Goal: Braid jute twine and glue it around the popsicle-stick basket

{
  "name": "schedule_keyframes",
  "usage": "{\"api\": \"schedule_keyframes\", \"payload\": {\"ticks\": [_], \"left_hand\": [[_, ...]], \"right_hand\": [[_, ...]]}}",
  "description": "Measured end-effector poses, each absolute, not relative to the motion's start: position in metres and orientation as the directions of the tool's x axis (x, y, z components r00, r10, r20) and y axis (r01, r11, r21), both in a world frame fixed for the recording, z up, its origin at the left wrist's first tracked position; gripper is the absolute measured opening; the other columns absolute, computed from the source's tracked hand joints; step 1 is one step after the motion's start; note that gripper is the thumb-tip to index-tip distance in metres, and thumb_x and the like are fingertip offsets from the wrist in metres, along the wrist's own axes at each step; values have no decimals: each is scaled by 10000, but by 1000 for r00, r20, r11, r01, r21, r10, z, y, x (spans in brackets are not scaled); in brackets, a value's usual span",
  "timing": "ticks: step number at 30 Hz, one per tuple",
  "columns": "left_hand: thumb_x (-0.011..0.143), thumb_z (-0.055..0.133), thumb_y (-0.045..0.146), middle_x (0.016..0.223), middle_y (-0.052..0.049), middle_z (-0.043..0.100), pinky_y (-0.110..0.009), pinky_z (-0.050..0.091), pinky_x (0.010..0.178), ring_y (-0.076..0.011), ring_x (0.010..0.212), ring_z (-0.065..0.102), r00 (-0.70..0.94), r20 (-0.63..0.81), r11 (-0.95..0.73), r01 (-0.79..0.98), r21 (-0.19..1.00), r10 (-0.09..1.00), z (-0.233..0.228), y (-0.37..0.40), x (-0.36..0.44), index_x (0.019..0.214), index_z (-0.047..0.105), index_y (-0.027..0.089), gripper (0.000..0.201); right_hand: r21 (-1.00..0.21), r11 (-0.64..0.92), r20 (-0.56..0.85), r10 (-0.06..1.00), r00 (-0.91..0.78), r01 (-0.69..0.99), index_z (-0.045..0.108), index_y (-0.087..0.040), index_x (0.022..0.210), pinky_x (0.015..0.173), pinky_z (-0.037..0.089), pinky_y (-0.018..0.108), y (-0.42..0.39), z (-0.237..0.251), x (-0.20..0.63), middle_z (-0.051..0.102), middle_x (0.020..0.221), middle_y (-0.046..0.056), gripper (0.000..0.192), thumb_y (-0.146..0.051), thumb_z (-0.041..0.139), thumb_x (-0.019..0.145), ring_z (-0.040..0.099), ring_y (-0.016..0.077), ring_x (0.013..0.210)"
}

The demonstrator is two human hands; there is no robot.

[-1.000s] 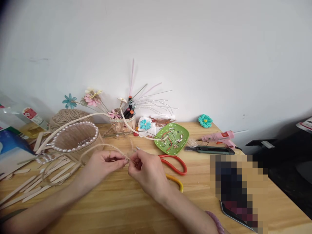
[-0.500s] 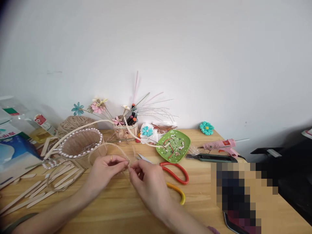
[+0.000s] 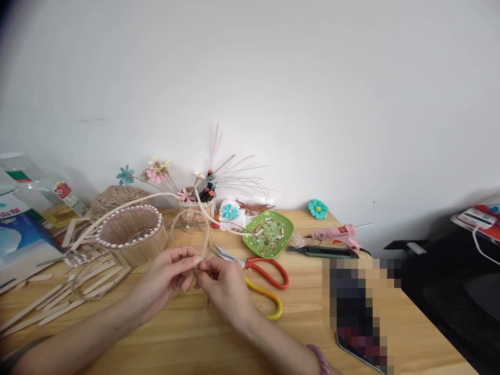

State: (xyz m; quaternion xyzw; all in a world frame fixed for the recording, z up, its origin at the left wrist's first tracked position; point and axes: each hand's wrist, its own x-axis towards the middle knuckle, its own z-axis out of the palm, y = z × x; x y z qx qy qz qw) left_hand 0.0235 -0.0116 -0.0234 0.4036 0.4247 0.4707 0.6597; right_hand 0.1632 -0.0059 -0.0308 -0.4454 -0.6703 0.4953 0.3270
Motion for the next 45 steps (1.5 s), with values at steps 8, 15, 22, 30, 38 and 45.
{"api": "schedule_keyframes", "payload": {"ticks": [8, 15, 22, 30, 38, 45], "left_hand": [[670, 636, 326, 434, 52, 508, -206, 377, 440, -77, 399, 452, 202, -162, 160, 26, 987, 966, -27, -1, 21, 578, 551, 147, 219], [675, 625, 342, 508, 46, 533, -219, 411, 477, -82, 458, 472, 191, -140, 137, 27, 990, 972, -33, -1, 21, 628, 564, 139, 217], [648, 674, 347, 488, 50, 533, -207, 404, 473, -72, 442, 469, 205, -190, 205, -55, 977, 960, -26, -1, 22, 610, 566, 136, 240], [621, 751, 313, 540, 33, 556, -144, 385, 459, -41, 471, 473, 256, -262, 333, -290, 897, 931, -26, -3, 21, 611, 601, 114, 249], [549, 807, 301, 548, 32, 560, -113, 405, 448, -25, 456, 486, 314, -354, 457, -371, 808, 881, -22, -6, 20, 674, 659, 102, 277], [612, 774, 236, 550, 24, 570, -109, 414, 448, -28, 468, 487, 322, -323, 434, -383, 815, 890, -23, -7, 17, 594, 638, 99, 194]], "right_hand": [[-978, -153, -97, 933, -345, -140, 665, -135, 811, 431, 225, 193, 11, -12, 181, 445, 528, -50, 178, -264, 606, 702, 329, 61, 467], [-866, -227, -139, 965, -222, -445, 655, -108, 646, 454, 265, 155, 14, -25, 174, 512, 557, -26, 244, -311, 779, 591, 377, 31, 480], [-777, -266, -191, 963, -189, -571, 667, -109, 635, 460, 294, 125, 11, -25, 171, 502, 576, -30, 265, -289, 822, 518, 372, 18, 492], [-846, -309, -152, 921, -359, -434, 718, -141, 823, 481, 293, 167, 12, -27, 174, 514, 554, -37, 282, -288, 795, 595, 382, 41, 498], [-880, -286, -94, 887, -452, -378, 733, -164, 818, 637, 382, 230, 10, -41, 171, 659, 702, 22, 239, -293, 777, 621, 529, 100, 641], [-937, -150, -31, 936, -351, -316, 739, -172, 732, 623, 401, 250, 11, -42, 168, 667, 701, 21, 205, -313, 782, 591, 528, 115, 620]]}}
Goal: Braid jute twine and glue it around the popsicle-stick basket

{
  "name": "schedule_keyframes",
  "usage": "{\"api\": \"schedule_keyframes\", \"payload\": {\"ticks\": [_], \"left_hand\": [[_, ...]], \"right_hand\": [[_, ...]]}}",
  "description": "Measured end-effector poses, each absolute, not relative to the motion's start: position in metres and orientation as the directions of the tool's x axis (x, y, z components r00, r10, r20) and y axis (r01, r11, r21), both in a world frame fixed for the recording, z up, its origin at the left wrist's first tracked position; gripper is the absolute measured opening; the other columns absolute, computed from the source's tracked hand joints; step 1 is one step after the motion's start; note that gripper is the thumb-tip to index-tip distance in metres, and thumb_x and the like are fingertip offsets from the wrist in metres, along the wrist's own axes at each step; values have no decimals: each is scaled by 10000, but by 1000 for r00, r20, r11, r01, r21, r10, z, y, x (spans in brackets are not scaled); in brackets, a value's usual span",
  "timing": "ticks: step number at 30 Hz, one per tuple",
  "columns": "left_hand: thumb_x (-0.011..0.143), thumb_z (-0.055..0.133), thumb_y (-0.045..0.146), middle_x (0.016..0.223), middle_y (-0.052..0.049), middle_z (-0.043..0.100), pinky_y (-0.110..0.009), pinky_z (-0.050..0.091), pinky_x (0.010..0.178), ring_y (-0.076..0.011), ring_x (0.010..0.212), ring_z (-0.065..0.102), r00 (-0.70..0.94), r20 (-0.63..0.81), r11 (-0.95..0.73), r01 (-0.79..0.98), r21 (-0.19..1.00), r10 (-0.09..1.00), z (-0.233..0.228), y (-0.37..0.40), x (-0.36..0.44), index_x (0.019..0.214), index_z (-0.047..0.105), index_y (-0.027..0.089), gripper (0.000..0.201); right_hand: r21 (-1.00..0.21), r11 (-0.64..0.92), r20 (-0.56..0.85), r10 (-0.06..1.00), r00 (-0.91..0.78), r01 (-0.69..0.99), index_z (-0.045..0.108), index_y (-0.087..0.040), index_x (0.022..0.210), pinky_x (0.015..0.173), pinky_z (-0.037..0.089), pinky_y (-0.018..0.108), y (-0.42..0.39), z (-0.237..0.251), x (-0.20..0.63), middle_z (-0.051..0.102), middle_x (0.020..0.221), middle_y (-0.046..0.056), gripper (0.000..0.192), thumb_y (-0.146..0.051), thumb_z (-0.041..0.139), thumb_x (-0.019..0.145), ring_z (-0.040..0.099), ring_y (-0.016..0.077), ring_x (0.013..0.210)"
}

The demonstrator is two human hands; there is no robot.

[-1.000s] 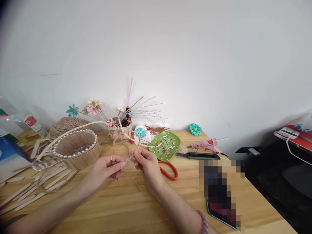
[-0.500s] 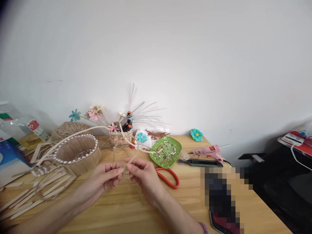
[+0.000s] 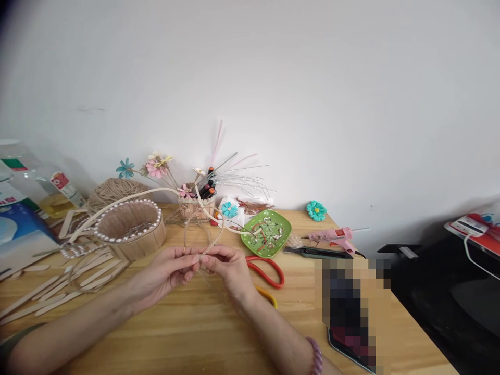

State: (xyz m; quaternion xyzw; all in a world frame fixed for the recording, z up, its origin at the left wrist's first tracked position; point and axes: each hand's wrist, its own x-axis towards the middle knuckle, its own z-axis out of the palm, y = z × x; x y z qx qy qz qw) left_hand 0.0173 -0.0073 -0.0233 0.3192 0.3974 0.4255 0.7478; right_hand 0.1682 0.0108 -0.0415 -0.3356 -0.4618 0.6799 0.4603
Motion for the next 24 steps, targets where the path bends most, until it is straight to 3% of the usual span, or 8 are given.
{"api": "schedule_keyframes", "payload": {"ticks": [7, 15, 21, 23, 24], "left_hand": [[626, 767, 256, 600, 26, 567, -104, 392, 424, -13, 459, 472, 332, -319, 443, -432, 786, 888, -28, -11, 22, 671, 651, 101, 199], [598, 779, 307, 583, 43, 551, -126, 303, 360, 13, 363, 371, 319, -265, 393, -456, 799, 910, -22, -20, 26, 666, 639, 114, 248], [679, 709, 357, 579, 35, 562, -146, 222, 335, -2, 338, 355, 290, -278, 367, -320, 874, 916, -11, -30, 21, 665, 569, 126, 270], [702, 685, 353, 589, 49, 561, -157, 271, 357, -29, 363, 389, 175, -210, 239, -163, 957, 962, -7, -34, 15, 771, 560, 156, 243], [727, 661, 341, 638, 35, 591, -170, 312, 378, -44, 388, 415, 107, -105, 111, -53, 992, 989, -5, -35, 12, 819, 561, 169, 220]], "right_hand": [[-936, -47, 44, 967, -250, -350, 715, -180, 602, 635, 390, 245, 0, -38, 161, 574, 613, -12, 126, -297, 758, 623, 467, 108, 616], [-941, 111, 188, 957, -219, -321, 698, -202, 602, 711, 388, 268, -10, -32, 160, 537, 659, -12, 97, -266, 728, 667, 484, 134, 691], [-953, 48, 133, 953, -271, -298, 606, -177, 588, 600, 332, 241, -13, -22, 164, 469, 573, -40, 215, -339, 704, 691, 411, 106, 574], [-964, 5, 95, 941, -326, -266, 577, -168, 578, 567, 295, 233, -11, -19, 166, 431, 551, -45, 272, -387, 693, 691, 364, 98, 551], [-971, -9, 77, 935, -347, -240, 569, -163, 568, 553, 275, 230, -10, -18, 167, 413, 541, -47, 295, -403, 694, 685, 340, 95, 544]]}}
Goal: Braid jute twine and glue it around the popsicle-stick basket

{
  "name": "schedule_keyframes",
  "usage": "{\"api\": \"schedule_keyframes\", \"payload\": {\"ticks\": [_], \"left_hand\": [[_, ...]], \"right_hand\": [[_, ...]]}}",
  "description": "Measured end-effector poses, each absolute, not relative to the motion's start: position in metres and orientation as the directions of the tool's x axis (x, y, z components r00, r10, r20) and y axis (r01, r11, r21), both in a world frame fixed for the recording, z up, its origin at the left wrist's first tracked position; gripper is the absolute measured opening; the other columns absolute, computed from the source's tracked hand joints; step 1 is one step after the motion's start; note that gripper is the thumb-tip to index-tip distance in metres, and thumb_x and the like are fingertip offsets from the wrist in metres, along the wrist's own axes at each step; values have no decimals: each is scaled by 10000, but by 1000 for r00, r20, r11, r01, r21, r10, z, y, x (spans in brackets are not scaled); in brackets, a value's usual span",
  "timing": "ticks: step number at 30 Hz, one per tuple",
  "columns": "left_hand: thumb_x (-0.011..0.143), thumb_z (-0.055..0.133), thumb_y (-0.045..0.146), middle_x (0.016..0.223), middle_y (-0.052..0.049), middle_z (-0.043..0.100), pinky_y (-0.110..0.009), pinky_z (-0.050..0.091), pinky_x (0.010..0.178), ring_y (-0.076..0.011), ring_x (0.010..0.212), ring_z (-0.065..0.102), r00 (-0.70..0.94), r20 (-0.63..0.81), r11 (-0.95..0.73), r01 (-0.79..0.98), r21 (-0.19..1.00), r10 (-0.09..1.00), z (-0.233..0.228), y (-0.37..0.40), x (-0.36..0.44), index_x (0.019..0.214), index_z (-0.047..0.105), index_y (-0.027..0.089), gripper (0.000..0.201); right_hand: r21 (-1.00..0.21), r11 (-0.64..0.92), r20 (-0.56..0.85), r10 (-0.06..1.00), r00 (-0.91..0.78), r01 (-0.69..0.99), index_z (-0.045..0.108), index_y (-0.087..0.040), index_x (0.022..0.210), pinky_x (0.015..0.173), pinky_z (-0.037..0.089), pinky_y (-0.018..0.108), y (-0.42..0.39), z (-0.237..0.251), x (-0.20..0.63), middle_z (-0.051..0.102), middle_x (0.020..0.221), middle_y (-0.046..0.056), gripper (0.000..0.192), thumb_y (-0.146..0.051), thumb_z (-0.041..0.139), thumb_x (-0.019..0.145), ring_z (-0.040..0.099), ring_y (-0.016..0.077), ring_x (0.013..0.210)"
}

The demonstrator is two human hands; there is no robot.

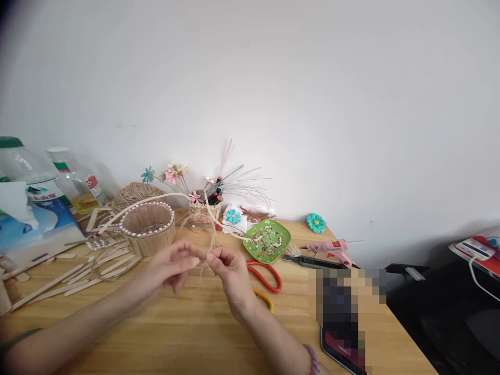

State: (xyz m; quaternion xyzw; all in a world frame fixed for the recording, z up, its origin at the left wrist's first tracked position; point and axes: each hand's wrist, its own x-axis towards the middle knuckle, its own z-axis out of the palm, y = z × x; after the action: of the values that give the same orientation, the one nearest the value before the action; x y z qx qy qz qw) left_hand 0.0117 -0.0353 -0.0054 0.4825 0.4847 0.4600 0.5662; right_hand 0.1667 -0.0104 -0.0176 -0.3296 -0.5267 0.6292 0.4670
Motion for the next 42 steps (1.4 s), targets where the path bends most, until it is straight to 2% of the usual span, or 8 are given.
{"api": "schedule_keyframes", "payload": {"ticks": [2, 4, 7, 16, 22, 29, 35, 42], "left_hand": [[797, 578, 291, 872, -39, 662, -206, 406, 461, -80, 499, 508, 97, 192, -208, 184, 961, 976, -1, -37, 4, 910, 593, 187, 154], [843, 501, 234, 1128, -74, 632, -260, 480, 649, -143, 746, 609, 292, 385, -472, 347, 810, 876, 6, -38, -2, 1022, 625, 222, 217], [857, 482, 209, 1197, -53, 622, -325, 425, 886, -206, 1037, 579, 566, 351, -639, 464, 613, 746, 19, -36, -6, 1194, 563, 278, 354], [877, 405, 158, 706, -41, 682, -254, 387, 561, -159, 602, 590, 725, 308, -786, 591, 180, 616, 31, -34, 3, 893, 694, 195, 291], [871, 377, 127, 693, -44, 671, -270, 357, 537, -170, 607, 579, 751, 348, -801, 599, -3, 561, 27, -36, 5, 835, 664, 173, 293], [888, 415, 190, 810, -22, 710, -264, 378, 589, -152, 674, 582, 742, 431, -809, 587, -46, 514, 19, -38, 6, 892, 659, 205, 245], [847, 477, 171, 693, -4, 690, -275, 372, 603, -167, 679, 548, 715, 504, -822, 569, -18, 484, 13, -37, 23, 788, 657, 210, 193], [791, 497, 165, 629, 18, 654, -210, 359, 518, -101, 522, 560, 631, 328, -710, 605, 361, 703, -12, -37, 51, 699, 606, 198, 147]], "right_hand": [[-982, -39, 36, 920, -391, -183, 579, -155, 567, 536, 242, 228, -9, -15, 167, 403, 532, -47, 309, -420, 704, 665, 307, 91, 537], [-988, -70, 6, 881, -474, -141, 610, -155, 602, 538, 236, 232, -9, -10, 167, 426, 540, -43, 302, -436, 708, 651, 311, 93, 541], [-992, -93, -26, 805, -592, -84, 641, -161, 644, 558, 250, 239, -9, -2, 169, 468, 568, -36, 320, -475, 702, 640, 339, 100, 562], [-990, -113, -140, 724, -676, 83, 614, -140, 633, 530, 197, 232, -6, 1, 192, 440, 557, -52, 371, -500, 702, 632, 311, 78, 542], [-984, -179, -145, 745, -651, 14, 623, -140, 600, 543, 265, 225, -11, 5, 196, 490, 545, -44, 327, -448, 731, 620, 378, 81, 534], [-968, -240, -143, 779, -611, -80, 666, -133, 675, 591, 321, 225, -19, -8, 205, 572, 617, 2, 339, -471, 658, 705, 471, 93, 576], [-983, -180, -134, 809, -572, -23, 666, -170, 661, 685, 342, 240, -34, -10, 212, 566, 650, -10, 248, -411, 646, 719, 486, 114, 655], [-991, -66, -112, 876, -469, 114, 627, -176, 619, 596, 319, 239, -44, -15, 233, 501, 600, -22, 202, -306, 570, 763, 439, 118, 602]]}}
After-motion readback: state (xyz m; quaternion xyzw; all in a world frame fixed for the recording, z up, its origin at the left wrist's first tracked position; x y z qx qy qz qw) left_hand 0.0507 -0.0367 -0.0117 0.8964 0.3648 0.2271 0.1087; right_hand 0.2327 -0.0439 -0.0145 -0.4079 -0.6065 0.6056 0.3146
